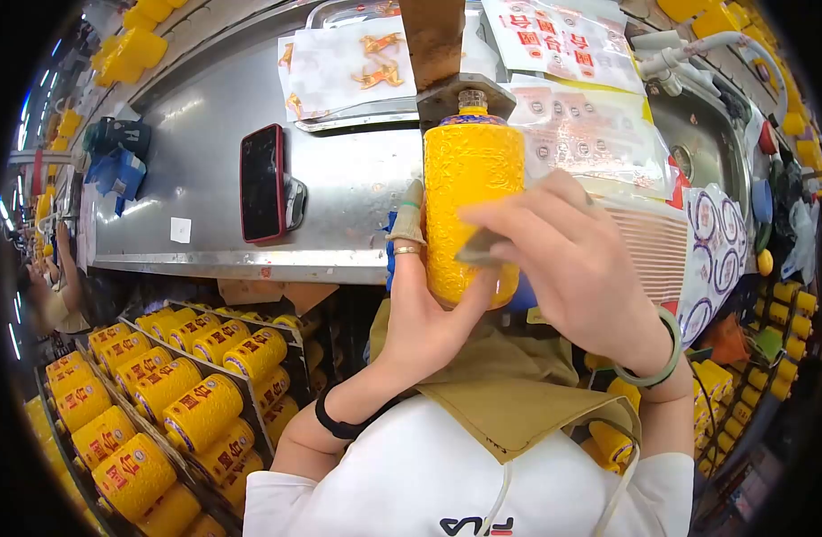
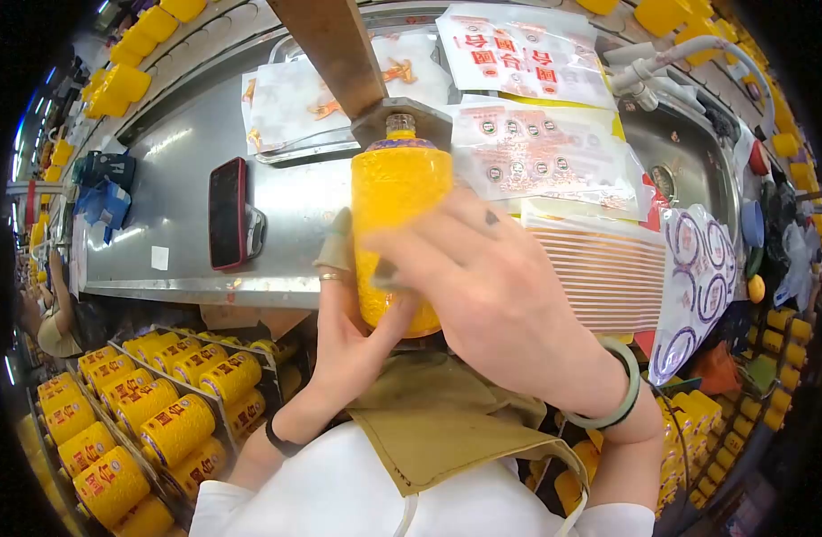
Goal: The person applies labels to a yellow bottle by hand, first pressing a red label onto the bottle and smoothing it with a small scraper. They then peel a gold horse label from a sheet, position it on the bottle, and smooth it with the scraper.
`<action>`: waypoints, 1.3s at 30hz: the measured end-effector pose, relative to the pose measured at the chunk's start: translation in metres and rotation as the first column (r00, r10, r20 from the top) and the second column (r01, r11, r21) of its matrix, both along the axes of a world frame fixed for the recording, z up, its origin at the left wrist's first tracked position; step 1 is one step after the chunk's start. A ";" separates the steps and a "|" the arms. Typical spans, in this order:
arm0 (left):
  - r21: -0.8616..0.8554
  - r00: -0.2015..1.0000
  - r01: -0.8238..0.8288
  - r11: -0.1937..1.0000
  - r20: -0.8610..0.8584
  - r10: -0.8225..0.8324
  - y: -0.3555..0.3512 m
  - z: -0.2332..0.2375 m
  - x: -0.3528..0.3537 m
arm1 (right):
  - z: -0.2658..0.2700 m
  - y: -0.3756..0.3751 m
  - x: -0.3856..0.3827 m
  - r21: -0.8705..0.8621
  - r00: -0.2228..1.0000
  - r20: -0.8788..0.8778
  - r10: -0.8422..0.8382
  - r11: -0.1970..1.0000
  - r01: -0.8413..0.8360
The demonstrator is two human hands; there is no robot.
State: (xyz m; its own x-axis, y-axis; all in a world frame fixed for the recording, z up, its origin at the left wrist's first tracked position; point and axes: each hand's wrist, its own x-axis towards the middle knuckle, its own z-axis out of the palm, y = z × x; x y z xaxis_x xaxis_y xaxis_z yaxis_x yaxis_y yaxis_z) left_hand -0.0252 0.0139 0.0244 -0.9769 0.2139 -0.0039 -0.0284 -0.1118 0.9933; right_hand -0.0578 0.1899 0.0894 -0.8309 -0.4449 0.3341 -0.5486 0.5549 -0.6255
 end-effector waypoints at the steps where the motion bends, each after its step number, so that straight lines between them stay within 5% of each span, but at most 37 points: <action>1: 0.031 1.000 -0.007 1.000 0.031 0.006 0.001 0.001 0.000 | 0.000 0.000 -0.003 0.001 1.000 0.000 0.001 1.000 -0.001; 6: 0.078 0.993 0.053 0.996 0.103 -0.061 -0.003 0.003 0.001 | -0.002 0.003 -0.008 0.036 0.939 -0.302 -0.164 0.982 0.183; 7: 0.085 0.988 0.029 0.996 0.147 -0.041 -0.004 0.003 0.001 | -0.001 0.001 -0.002 0.037 0.938 -0.304 -0.166 0.982 0.186; 9: 0.093 0.981 0.006 0.996 0.192 -0.024 -0.009 0.000 0.001 | -0.001 -0.006 0.017 -0.134 0.971 0.082 -0.226 0.963 0.236; 11: 0.025 0.995 0.083 0.996 0.057 -0.084 -0.019 -0.012 0.006 | -0.015 0.000 0.021 -0.056 0.969 -0.009 -0.247 0.968 0.246; 14: -0.105 0.996 0.069 0.992 -0.043 -0.074 -0.023 -0.018 0.014 | -0.028 0.013 0.023 -0.068 0.837 -0.073 -0.542 0.840 0.538; 15: -0.228 0.993 0.052 0.972 -0.089 -0.074 -0.024 -0.020 0.016 | -0.027 0.007 0.028 -0.070 0.837 -0.073 -0.542 0.840 0.538; 17: -0.199 0.995 0.023 0.980 -0.096 -0.043 -0.020 -0.024 0.017 | -0.021 -0.008 0.042 -0.313 0.813 0.312 -0.492 0.754 0.577; 19: -0.170 0.995 -0.004 0.985 -0.100 -0.014 -0.021 -0.023 0.015 | -0.021 -0.013 0.054 -0.202 0.852 0.332 -0.405 0.851 0.484; 22: -0.480 0.796 -0.273 0.834 -0.599 -0.084 -0.029 -0.029 0.012 | -0.038 -0.009 0.054 -0.221 0.805 0.284 -0.521 0.782 0.583; 25: -0.586 0.680 -0.326 0.742 -0.691 -0.247 -0.033 -0.024 0.005 | -0.038 -0.002 0.053 -0.195 0.797 0.180 -0.577 0.773 0.604; 27: -0.588 0.686 -0.339 0.734 -0.689 -0.235 -0.030 -0.026 0.007 | -0.024 -0.013 0.062 -0.263 0.789 0.403 -0.463 0.768 0.584; 29: -0.587 0.682 -0.381 0.714 -0.700 -0.212 -0.029 -0.023 0.008 | -0.028 -0.013 0.060 -0.250 0.847 0.330 -0.417 0.827 0.504; 33: -0.672 0.735 -0.359 0.647 -0.631 -0.248 -0.020 -0.011 0.013 | -0.046 0.007 0.050 -0.314 0.721 0.412 -0.557 0.656 0.686; 36: -0.725 0.678 -0.455 0.517 -0.658 -0.328 -0.014 -0.010 0.012 | -0.036 0.020 0.041 -0.267 0.744 0.354 -0.567 0.701 0.661; 39: -0.656 0.675 -0.434 0.617 -0.691 -0.260 -0.021 -0.016 0.010 | -0.030 0.043 0.021 -0.348 0.753 0.461 -0.471 0.684 0.641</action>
